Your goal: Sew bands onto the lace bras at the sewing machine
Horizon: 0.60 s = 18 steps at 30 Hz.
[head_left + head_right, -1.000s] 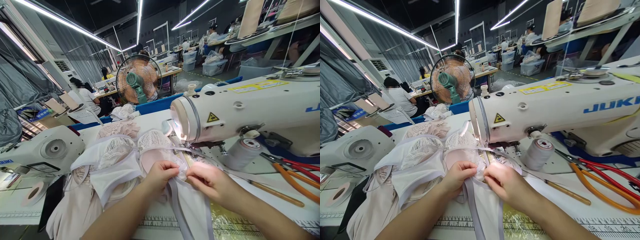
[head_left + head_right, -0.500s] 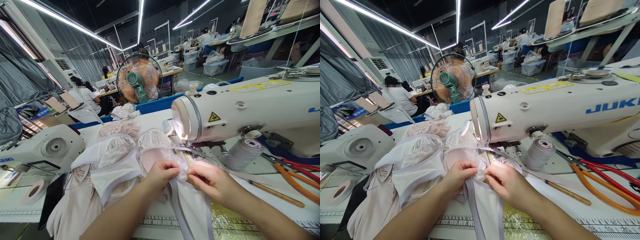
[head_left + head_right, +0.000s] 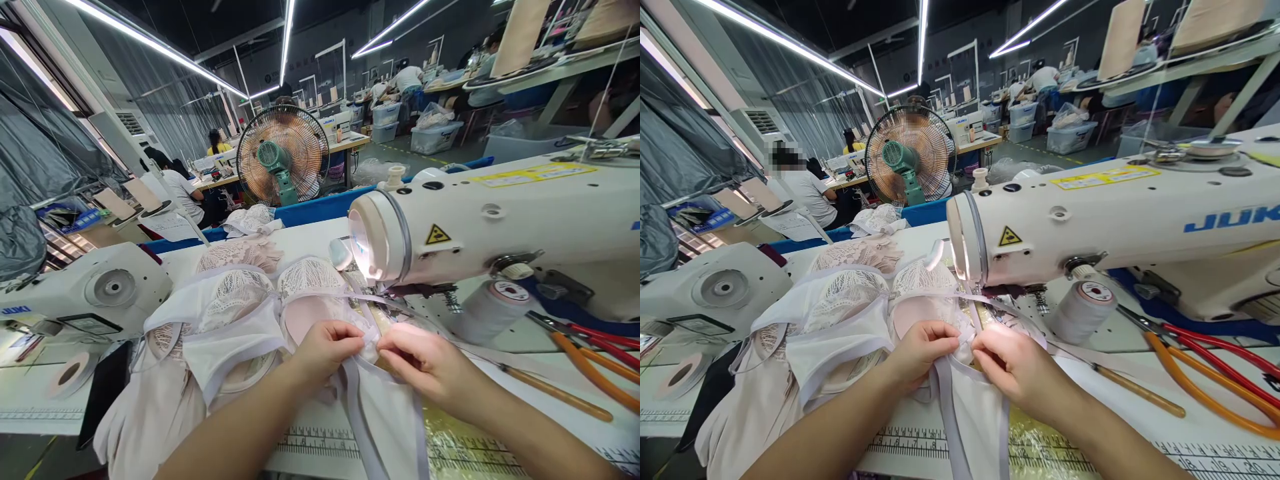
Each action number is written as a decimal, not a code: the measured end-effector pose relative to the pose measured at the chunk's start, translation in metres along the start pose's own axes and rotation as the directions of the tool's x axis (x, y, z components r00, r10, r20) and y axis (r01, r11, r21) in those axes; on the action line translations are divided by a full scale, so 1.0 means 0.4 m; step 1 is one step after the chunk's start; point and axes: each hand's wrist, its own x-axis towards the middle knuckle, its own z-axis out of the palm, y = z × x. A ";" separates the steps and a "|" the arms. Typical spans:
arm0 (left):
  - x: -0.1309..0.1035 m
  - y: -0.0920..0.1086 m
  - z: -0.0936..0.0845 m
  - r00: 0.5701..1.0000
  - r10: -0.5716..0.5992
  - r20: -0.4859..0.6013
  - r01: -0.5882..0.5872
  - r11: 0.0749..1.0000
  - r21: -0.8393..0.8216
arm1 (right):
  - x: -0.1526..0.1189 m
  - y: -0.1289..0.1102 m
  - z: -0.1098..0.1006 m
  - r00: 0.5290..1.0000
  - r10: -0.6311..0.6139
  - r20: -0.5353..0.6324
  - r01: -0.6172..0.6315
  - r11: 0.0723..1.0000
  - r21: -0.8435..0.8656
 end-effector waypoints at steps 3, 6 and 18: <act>-0.003 -0.001 0.002 0.999 0.035 0.032 -0.035 0.999 0.015 | 0.000 0.000 0.001 1.000 0.002 0.010 -0.002 1.000 -0.019; -0.006 -0.002 0.003 0.998 0.042 0.056 -0.044 0.998 0.040 | -0.001 -0.002 0.002 1.000 0.005 0.020 -0.005 1.000 -0.016; -0.002 -0.012 0.001 0.998 0.058 0.017 -0.058 0.997 0.040 | 0.001 0.001 0.005 1.000 0.003 0.030 -0.004 1.000 0.015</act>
